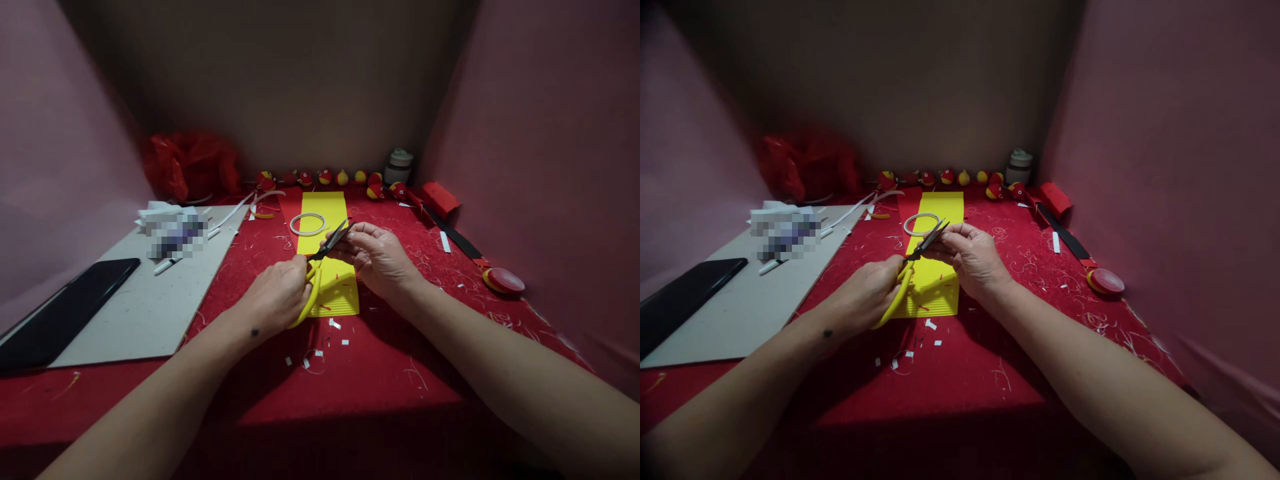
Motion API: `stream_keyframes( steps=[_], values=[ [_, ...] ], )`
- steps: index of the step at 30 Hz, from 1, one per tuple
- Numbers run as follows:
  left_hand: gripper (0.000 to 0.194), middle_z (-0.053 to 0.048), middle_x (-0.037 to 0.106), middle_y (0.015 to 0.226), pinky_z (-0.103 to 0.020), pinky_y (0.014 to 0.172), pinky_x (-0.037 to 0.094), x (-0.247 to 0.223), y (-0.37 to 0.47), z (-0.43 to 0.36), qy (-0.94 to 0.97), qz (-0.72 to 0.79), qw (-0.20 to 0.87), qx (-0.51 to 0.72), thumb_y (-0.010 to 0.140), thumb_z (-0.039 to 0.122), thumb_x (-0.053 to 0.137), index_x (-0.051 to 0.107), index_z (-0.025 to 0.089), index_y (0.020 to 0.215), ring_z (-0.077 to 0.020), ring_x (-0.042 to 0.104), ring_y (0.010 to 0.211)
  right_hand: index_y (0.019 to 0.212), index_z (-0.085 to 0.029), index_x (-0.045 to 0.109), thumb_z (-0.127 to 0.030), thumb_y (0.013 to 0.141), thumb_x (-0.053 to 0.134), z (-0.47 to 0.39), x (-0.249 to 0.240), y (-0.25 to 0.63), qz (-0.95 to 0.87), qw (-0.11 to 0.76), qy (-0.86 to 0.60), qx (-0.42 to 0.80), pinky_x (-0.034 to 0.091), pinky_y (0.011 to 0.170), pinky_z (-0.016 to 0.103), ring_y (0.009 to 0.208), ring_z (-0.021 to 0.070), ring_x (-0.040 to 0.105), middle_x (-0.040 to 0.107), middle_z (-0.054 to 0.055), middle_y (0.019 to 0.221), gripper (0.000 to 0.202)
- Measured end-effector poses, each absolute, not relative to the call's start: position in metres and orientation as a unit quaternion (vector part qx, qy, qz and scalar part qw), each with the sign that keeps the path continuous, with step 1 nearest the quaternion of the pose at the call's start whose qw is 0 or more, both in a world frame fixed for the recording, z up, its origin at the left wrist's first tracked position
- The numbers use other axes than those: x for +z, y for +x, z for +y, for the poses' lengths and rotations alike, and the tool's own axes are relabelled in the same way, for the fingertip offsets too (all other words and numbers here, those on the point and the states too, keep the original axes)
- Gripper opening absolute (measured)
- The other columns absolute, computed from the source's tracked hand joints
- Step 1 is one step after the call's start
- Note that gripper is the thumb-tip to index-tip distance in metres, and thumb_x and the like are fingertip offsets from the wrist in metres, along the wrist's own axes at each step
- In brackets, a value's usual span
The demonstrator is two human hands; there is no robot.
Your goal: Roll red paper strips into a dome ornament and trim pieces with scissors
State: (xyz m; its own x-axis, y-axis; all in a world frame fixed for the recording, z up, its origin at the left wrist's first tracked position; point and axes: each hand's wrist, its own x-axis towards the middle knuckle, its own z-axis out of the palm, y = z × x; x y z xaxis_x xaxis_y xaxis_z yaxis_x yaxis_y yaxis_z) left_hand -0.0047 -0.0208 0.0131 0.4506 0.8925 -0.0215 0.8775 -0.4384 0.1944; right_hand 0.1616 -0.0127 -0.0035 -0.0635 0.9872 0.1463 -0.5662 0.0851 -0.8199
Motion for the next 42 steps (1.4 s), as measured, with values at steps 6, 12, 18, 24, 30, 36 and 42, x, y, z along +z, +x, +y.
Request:
stream_keyframes(
  steps=[6, 12, 18, 24, 30, 36, 42],
  values=[
    [0.017, -0.012, 0.062, 0.077, -0.028, 0.054, 0.036, 0.0153, -0.0039, -0.0214, 0.846, 0.521, 0.103, 0.047, 0.084, 0.03, 0.04, 0.05, 0.016, 0.081, -0.0206, 0.057, 0.064, 0.065, -0.018, 0.054, -0.017, 0.068, 0.066, -0.0113, -0.0048, 0.1624, -0.407, 0.625, -0.268, 0.61, 0.05, 0.081, 0.04, 0.072, 0.0158, 0.065, 0.066, 0.001, 0.071, 0.012],
    [0.019, -0.01, 0.062, 0.077, -0.027, 0.053, 0.035, 0.0152, -0.0041, -0.0219, 0.849, 0.519, 0.096, 0.04, 0.085, 0.031, 0.038, 0.05, 0.016, 0.081, -0.0183, 0.056, 0.062, 0.064, -0.018, 0.054, -0.016, 0.068, 0.066, -0.0113, -0.0058, 0.1621, -0.406, 0.625, -0.269, 0.61, 0.051, 0.079, 0.038, 0.071, 0.0153, 0.064, 0.066, 0.0, 0.068, 0.013],
    [0.02, -0.011, 0.062, 0.075, -0.028, 0.052, 0.031, 0.0128, -0.004, -0.0207, 0.847, 0.526, 0.072, 0.024, 0.084, 0.028, 0.036, 0.051, 0.015, 0.084, -0.0198, 0.057, 0.061, 0.065, -0.017, 0.056, -0.015, 0.067, 0.066, -0.0107, -0.0071, 0.1616, -0.404, 0.63, -0.263, 0.609, 0.051, 0.079, 0.039, 0.069, 0.0154, 0.065, 0.066, 0.001, 0.07, 0.01],
    [0.023, -0.012, 0.062, 0.073, -0.029, 0.052, 0.029, 0.0098, -0.0048, -0.019, 0.854, 0.517, 0.05, 0.017, 0.086, 0.029, 0.034, 0.052, 0.014, 0.085, -0.0202, 0.056, 0.06, 0.065, -0.017, 0.057, -0.014, 0.068, 0.065, -0.0087, -0.0086, 0.1626, -0.404, 0.632, -0.265, 0.606, 0.051, 0.08, 0.041, 0.067, 0.0151, 0.064, 0.065, 0.0, 0.069, 0.009],
    [0.023, -0.012, 0.063, 0.074, -0.028, 0.051, 0.029, 0.0101, -0.0063, -0.0177, 0.859, 0.51, 0.044, 0.01, 0.086, 0.028, 0.035, 0.053, 0.013, 0.085, -0.0191, 0.056, 0.059, 0.065, -0.016, 0.058, -0.013, 0.068, 0.065, -0.0089, -0.0087, 0.163, -0.402, 0.63, -0.26, 0.611, 0.051, 0.079, 0.039, 0.067, 0.0148, 0.064, 0.065, 0.001, 0.068, 0.008],
    [0.02, -0.009, 0.061, 0.068, -0.026, 0.05, 0.027, 0.0101, -0.0095, -0.0161, 0.863, 0.499, 0.061, 0.039, 0.084, 0.027, 0.039, 0.054, 0.015, 0.08, -0.0152, 0.05, 0.054, 0.066, -0.015, 0.06, -0.012, 0.068, 0.065, -0.0082, -0.0093, 0.1637, -0.402, 0.63, -0.263, 0.61, 0.052, 0.076, 0.037, 0.066, 0.0153, 0.065, 0.066, 0.002, 0.069, 0.007],
    [0.019, 0.0, 0.052, 0.055, -0.022, 0.048, 0.03, 0.0098, -0.0084, -0.0164, 0.818, 0.495, 0.218, 0.197, 0.08, 0.03, 0.045, 0.049, 0.018, 0.065, -0.0114, 0.044, 0.049, 0.068, -0.016, 0.057, -0.019, 0.069, 0.067, -0.011, -0.0072, 0.1656, -0.417, 0.601, -0.312, 0.607, 0.052, 0.073, 0.035, 0.064, 0.0158, 0.066, 0.067, 0.003, 0.069, 0.01]
  ],
)
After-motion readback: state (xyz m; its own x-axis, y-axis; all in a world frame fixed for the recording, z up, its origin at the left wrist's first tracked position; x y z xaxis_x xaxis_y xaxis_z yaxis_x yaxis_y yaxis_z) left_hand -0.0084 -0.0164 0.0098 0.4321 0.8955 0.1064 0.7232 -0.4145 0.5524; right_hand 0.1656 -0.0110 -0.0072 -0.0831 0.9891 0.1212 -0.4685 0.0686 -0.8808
